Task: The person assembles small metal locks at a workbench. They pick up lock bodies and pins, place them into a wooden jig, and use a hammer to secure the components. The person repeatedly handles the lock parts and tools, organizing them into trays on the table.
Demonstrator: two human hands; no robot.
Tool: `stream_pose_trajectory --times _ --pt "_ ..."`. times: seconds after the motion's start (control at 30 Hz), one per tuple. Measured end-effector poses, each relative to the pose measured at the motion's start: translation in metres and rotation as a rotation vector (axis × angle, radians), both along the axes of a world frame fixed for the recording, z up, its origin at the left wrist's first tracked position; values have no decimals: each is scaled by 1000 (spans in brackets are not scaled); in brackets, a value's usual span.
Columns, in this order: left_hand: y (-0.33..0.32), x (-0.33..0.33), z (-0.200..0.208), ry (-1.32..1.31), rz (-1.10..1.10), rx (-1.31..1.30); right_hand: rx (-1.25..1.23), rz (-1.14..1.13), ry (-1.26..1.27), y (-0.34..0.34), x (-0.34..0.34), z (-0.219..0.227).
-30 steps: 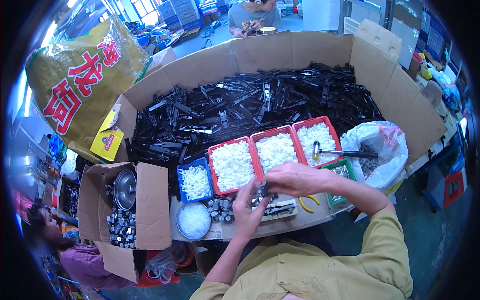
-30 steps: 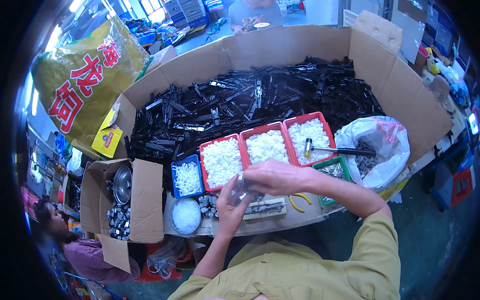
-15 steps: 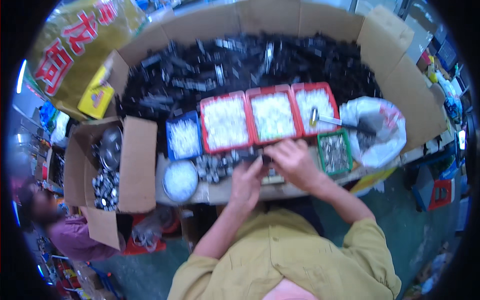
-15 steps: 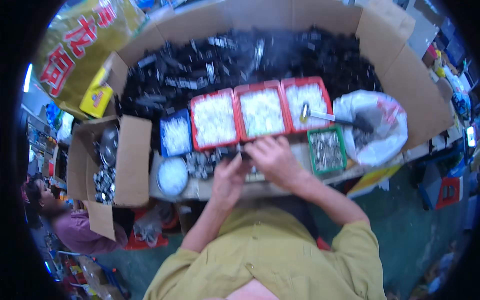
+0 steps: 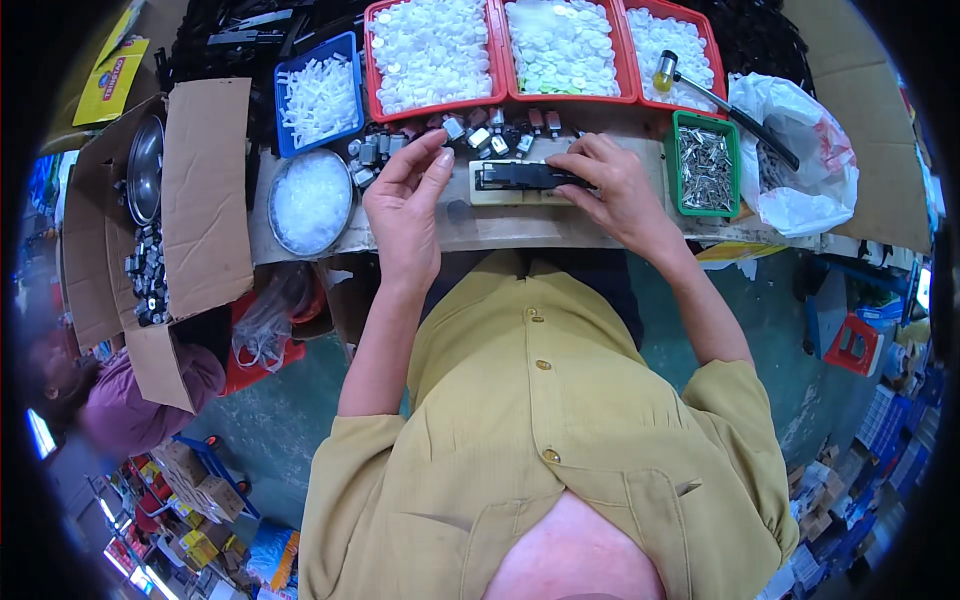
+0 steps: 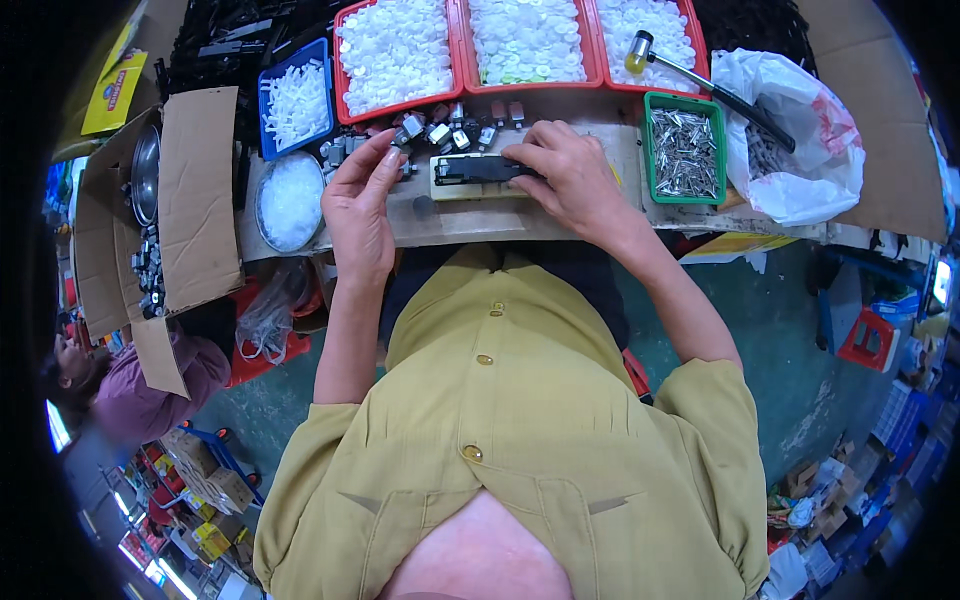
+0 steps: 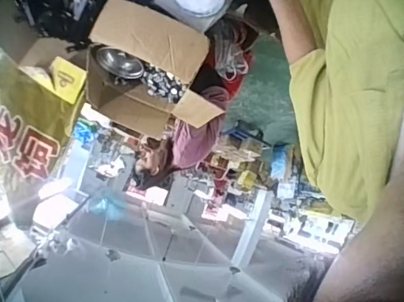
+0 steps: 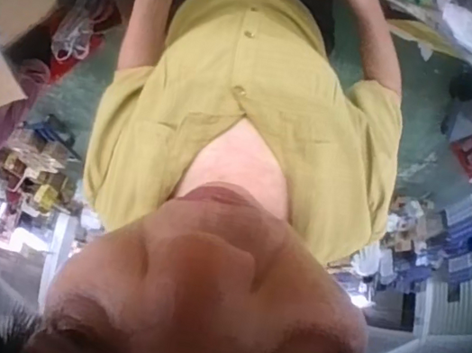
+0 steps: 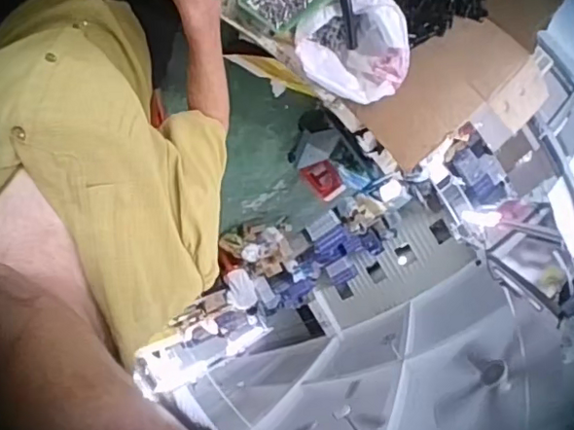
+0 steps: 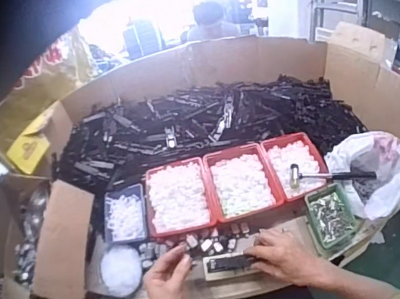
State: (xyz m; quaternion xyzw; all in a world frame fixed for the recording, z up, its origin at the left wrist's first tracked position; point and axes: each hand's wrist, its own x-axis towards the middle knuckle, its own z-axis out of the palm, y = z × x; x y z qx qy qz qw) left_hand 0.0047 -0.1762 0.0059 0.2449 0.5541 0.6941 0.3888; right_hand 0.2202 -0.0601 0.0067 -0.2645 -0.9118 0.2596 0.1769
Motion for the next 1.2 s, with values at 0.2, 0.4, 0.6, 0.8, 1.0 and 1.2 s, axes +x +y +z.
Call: stream_pose_trajectory --times 0.2,0.4,0.6,0.8,1.0,1.2 --pt "1 5 -1 115 -19 -1 41 42 -39 2 -5 -1" --pt "6 9 -5 499 -82 -39 56 59 -77 4 -7 -3" --pt "16 26 -12 1211 -244 136 102 46 -71 0 -6 -6" --pt "20 32 -27 1392 -402 174 101 45 -68 1 -3 -7" --pt "20 30 -33 1564 -379 225 150 -88 70 52 27 19" --pt "20 30 -29 1599 -405 229 600 -470 -427 135 111 14"
